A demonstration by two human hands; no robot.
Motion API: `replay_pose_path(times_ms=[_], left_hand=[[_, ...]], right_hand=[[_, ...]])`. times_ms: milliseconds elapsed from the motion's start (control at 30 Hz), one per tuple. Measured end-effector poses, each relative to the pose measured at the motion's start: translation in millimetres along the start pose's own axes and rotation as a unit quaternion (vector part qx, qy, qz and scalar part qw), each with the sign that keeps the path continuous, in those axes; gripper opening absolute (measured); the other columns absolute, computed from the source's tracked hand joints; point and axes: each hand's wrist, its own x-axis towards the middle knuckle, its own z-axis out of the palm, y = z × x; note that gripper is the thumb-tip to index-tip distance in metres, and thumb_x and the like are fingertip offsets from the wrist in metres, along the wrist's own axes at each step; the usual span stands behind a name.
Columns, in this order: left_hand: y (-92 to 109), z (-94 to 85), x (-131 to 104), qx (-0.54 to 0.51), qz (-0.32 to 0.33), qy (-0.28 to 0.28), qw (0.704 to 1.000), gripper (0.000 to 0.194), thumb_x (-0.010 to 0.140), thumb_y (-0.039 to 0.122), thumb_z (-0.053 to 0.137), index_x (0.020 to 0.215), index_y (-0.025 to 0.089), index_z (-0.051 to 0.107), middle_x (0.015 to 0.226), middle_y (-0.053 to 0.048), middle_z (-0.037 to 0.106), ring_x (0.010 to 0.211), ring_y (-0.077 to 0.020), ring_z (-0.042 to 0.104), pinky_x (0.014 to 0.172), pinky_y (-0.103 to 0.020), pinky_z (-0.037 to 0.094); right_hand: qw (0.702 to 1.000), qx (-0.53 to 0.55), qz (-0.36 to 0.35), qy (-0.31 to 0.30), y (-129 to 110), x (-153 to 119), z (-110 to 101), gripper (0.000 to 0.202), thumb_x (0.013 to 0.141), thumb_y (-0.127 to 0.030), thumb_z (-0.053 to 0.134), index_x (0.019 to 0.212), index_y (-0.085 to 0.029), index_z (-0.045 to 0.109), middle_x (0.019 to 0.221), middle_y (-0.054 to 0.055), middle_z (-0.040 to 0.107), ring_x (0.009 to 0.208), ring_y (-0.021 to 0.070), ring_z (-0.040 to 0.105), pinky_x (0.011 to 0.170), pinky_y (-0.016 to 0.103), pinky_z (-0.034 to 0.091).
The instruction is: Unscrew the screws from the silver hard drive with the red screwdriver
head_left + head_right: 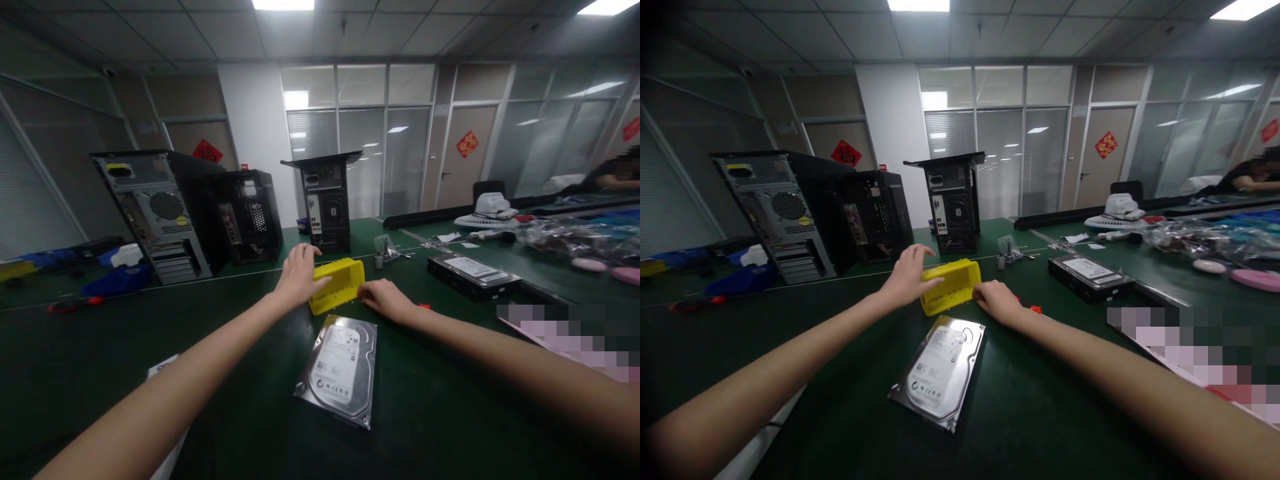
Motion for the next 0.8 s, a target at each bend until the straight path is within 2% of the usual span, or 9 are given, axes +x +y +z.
replay_pose_path(times_ms=[33,67,133,233,467,567,667,800], left_hand=[[3.9,3.2,-4.2,0.058,0.068,0.085,0.992,0.047,0.08,0.031,0.057,0.122,0.017,0.042,0.137,-0.014,0.034,0.133,-0.0298,0.02,0.107,-0.048,0.016],[7.3,5.9,-7.8,0.115,0.14,0.124,0.976,0.037,0.079,0.027,0.059,0.114,0.018,0.049,0.134,-0.012,0.038,0.132,-0.0294,0.021,0.108,-0.048,0.014],[11.3,9.6,-12.1,0.207,0.255,0.124,0.936,0.02,0.079,0.021,0.061,0.099,0.019,0.058,0.132,-0.009,0.043,0.131,-0.0284,0.024,0.109,-0.048,0.01],[11.7,13.5,-11.4,0.274,0.334,0.06,0.9,0.013,0.081,0.015,0.057,0.088,0.02,0.066,0.137,-0.004,0.041,0.133,-0.0268,0.023,0.111,-0.047,0.005],[11.7,26.5,-9.4,0.306,0.367,0.006,0.879,0.016,0.083,0.013,0.056,0.088,0.023,0.068,0.146,0.003,0.031,0.137,-0.0228,0.015,0.112,-0.048,-0.003],[11.7,31.7,-12.6,0.297,0.359,-0.008,0.885,0.018,0.084,0.013,0.056,0.09,0.024,0.067,0.147,0.005,0.028,0.137,-0.0214,0.014,0.112,-0.048,-0.004],[9.4,36.6,-15.3,0.296,0.345,-0.011,0.89,0.018,0.084,0.013,0.056,0.092,0.024,0.067,0.147,0.004,0.026,0.137,-0.0208,0.013,0.111,-0.049,-0.005],[4.0,42.6,-17.3,0.297,0.349,-0.016,0.888,0.02,0.086,0.013,0.052,0.093,0.022,0.068,0.145,0.001,0.032,0.135,-0.0208,0.021,0.112,-0.046,-0.002]], right_hand=[[1.0,0.003,0.006,0.003,-0.6,1.0,-0.3,0.016,0.077,-0.014,0.054,0.089,-0.016,0.065,0.084,0.004,0.069,0.076,0.0148,0.063,0.067,0.021,0.043],[1.0,0.006,0.012,0.007,-1.7,2.2,-0.7,0.015,0.077,-0.014,0.055,0.089,-0.016,0.064,0.082,0.004,0.068,0.075,0.0139,0.062,0.066,0.02,0.043],[0.999,0.009,0.024,0.021,-5.3,5.9,-0.8,0.014,0.078,-0.015,0.052,0.089,-0.016,0.062,0.084,0.003,0.068,0.075,0.0124,0.062,0.067,0.019,0.043],[0.998,-0.005,0.052,0.044,-13.9,12.9,1.5,0.016,0.081,-0.017,0.048,0.09,-0.017,0.062,0.089,0.004,0.068,0.08,0.0142,0.062,0.069,0.021,0.043],[0.996,-0.065,0.049,0.029,-23.3,23.1,11.6,0.021,0.081,-0.021,0.049,0.09,-0.019,0.068,0.093,0.01,0.068,0.086,0.0236,0.063,0.074,0.031,0.043],[0.997,-0.072,0.039,0.014,-18.8,22.3,11.0,0.024,0.082,-0.023,0.048,0.095,-0.017,0.068,0.095,0.011,0.068,0.087,0.0237,0.063,0.075,0.031,0.044],[0.997,-0.069,0.018,0.002,-13.6,16.8,6.2,0.026,0.084,-0.026,0.048,0.101,-0.02,0.066,0.098,0.008,0.068,0.09,0.0226,0.063,0.076,0.03,0.044],[0.998,-0.058,-0.02,-0.019,-8.7,6.3,-2.5,0.025,0.085,-0.028,0.048,0.102,-0.021,0.065,0.1,0.005,0.068,0.092,0.0208,0.062,0.078,0.029,0.044]])
